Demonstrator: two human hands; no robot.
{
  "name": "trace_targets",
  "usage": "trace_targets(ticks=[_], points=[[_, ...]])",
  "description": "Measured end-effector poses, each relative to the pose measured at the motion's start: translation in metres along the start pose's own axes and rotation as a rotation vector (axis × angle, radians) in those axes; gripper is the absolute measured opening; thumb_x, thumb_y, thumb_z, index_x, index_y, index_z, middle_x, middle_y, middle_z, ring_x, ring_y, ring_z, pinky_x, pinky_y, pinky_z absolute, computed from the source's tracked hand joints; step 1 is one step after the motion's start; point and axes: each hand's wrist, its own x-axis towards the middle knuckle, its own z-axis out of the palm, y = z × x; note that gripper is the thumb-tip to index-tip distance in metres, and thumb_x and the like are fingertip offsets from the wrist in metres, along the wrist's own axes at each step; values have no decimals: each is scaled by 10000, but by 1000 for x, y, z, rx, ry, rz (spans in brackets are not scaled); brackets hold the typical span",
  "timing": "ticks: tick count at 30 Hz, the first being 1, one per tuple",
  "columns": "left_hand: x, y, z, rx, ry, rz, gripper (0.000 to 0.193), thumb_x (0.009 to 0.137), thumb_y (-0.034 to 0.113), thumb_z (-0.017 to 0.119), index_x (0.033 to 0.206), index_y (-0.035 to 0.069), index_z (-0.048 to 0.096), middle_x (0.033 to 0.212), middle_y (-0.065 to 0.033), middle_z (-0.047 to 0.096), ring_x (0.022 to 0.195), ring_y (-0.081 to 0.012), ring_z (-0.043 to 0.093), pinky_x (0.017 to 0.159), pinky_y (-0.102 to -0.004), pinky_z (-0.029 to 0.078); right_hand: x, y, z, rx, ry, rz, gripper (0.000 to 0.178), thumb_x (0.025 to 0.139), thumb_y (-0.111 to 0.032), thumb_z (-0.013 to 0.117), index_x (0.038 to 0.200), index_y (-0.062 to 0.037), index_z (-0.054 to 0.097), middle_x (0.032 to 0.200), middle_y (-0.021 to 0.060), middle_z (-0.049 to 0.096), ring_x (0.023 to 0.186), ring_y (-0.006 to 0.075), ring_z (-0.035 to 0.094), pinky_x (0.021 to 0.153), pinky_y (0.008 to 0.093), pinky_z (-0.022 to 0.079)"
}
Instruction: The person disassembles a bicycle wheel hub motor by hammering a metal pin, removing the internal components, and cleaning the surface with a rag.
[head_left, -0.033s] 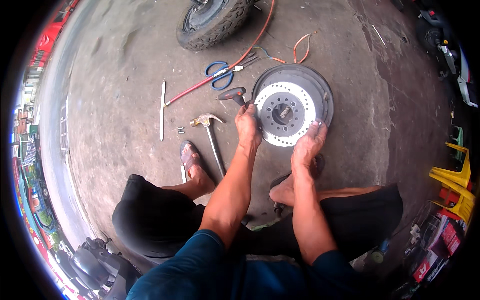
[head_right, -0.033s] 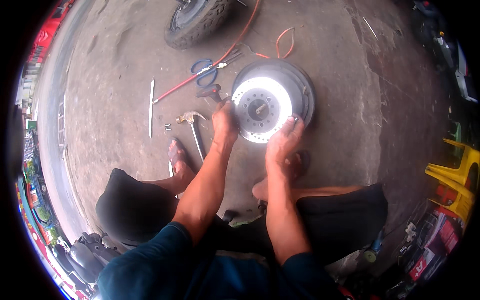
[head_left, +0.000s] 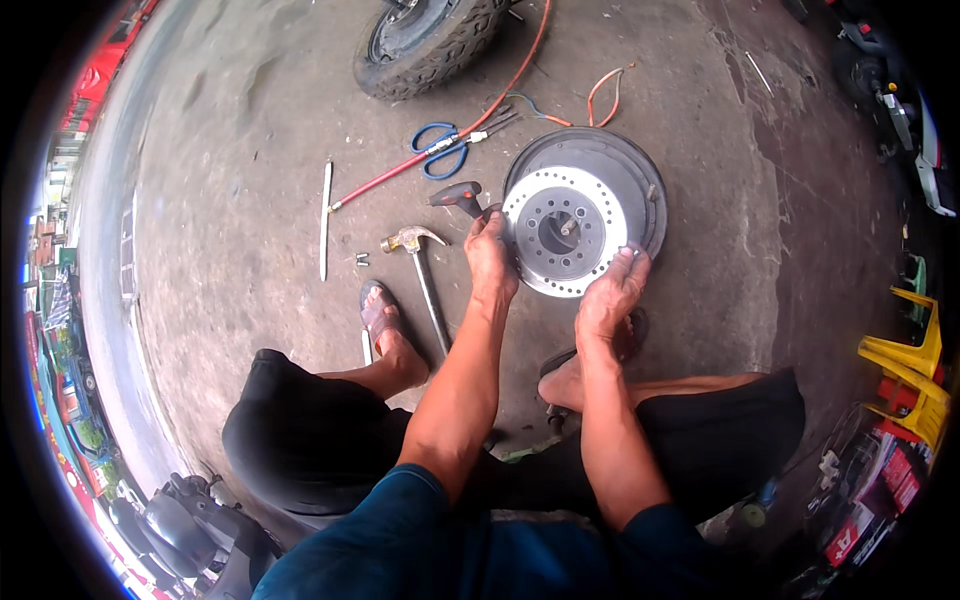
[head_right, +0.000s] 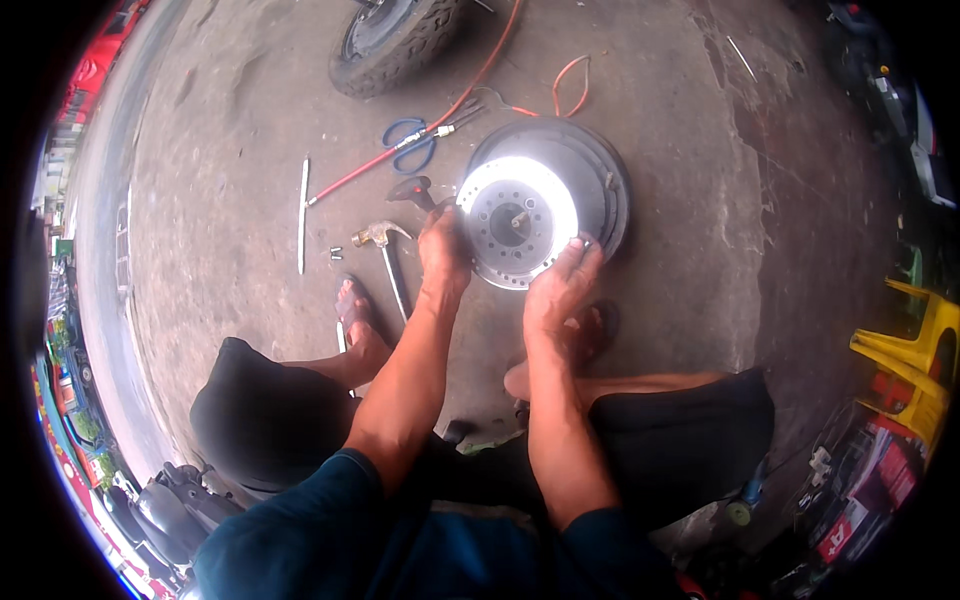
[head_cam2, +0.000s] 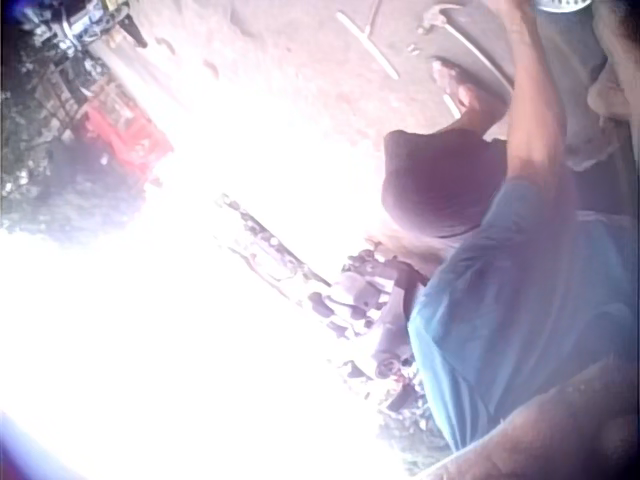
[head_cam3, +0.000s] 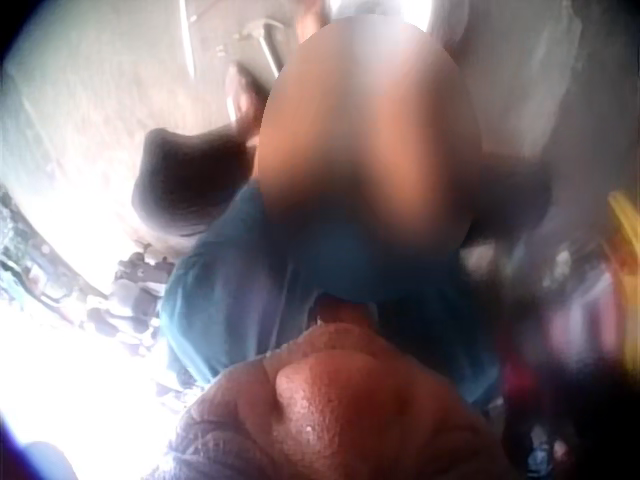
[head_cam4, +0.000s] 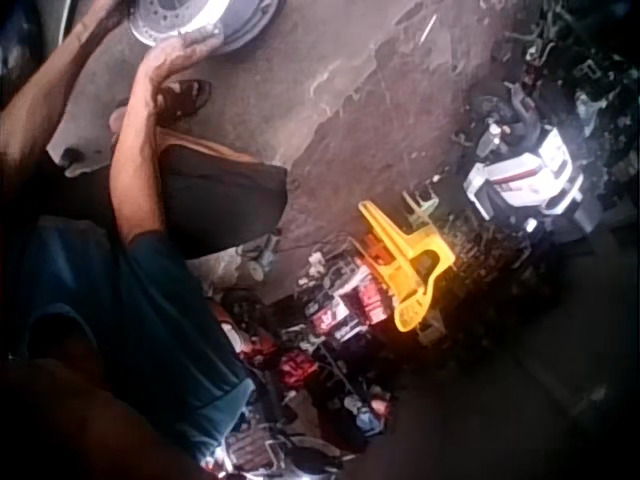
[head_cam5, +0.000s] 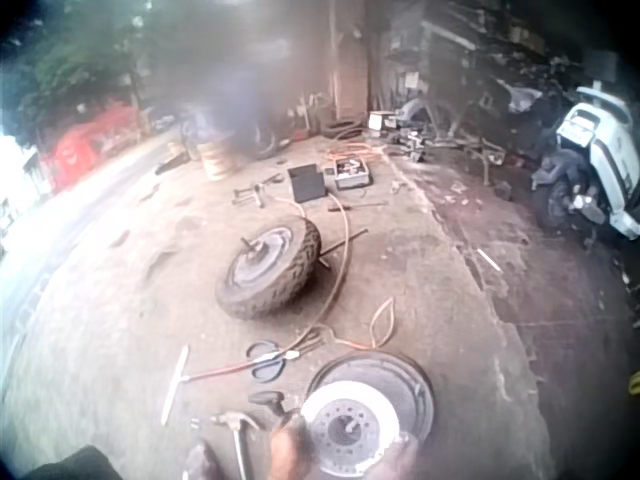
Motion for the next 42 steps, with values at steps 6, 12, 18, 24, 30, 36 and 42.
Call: trace_targets(ticks=[6,12,18,24,30,36,42], points=[[9,-37,-133,-287,215,100,204,856,136,512,1012,22,576,873,-51,592,767,-176,582,706,-310,478,-44,-4,16,97,-409,-78,247,918,-197,461,946,27,564,839,84,561,795,183,488,742,316,394],[-18,-47,-186,435,475,383,195,800,135,488,800,-22,604,615,-38,514,522,-134,462,493,-283,386,-60,84,21,-77,-609,494,172,889,-174,519,916,-17,582,810,33,501,757,139,427,707,300,367],[8,-65,-217,768,499,400,294,832,205,509,888,-54,635,697,-176,615,634,-275,574,628,-385,435,-62,153,27,-214,-469,422,359,935,-166,532,1210,59,484,1117,122,568,1017,204,513,919,319,378],[166,-35,-398,1023,1003,302,286,780,202,545,834,-66,629,757,-230,627,732,-356,612,709,-418,458,-78,141,38,-148,-641,729,588,919,-197,514,1392,70,291,1427,210,355,1307,295,362,1067,362,288],[148,37,-250,517,866,120,419,777,353,634,903,-47,638,920,-268,652,924,-383,632,843,-435,456,-39,150,16,-224,-474,759,446,919,-187,508,1290,48,429,1287,158,480,1163,258,482,1016,351,341],[166,43,-247,828,919,35,594,749,385,688,1116,-51,523,1057,-283,611,1019,-412,584,894,-447,442,-46,174,25,-422,-494,510,436,924,-185,495,1265,82,443,1284,199,497,1174,277,485,1002,355,348],[169,38,-258,928,834,44,381,726,231,634,939,-83,604,965,-300,632,946,-435,606,856,-461,459,-51,186,20,-368,-444,411,223,940,-150,494,1075,21,539,1043,93,574,932,182,494,862,301,378]])
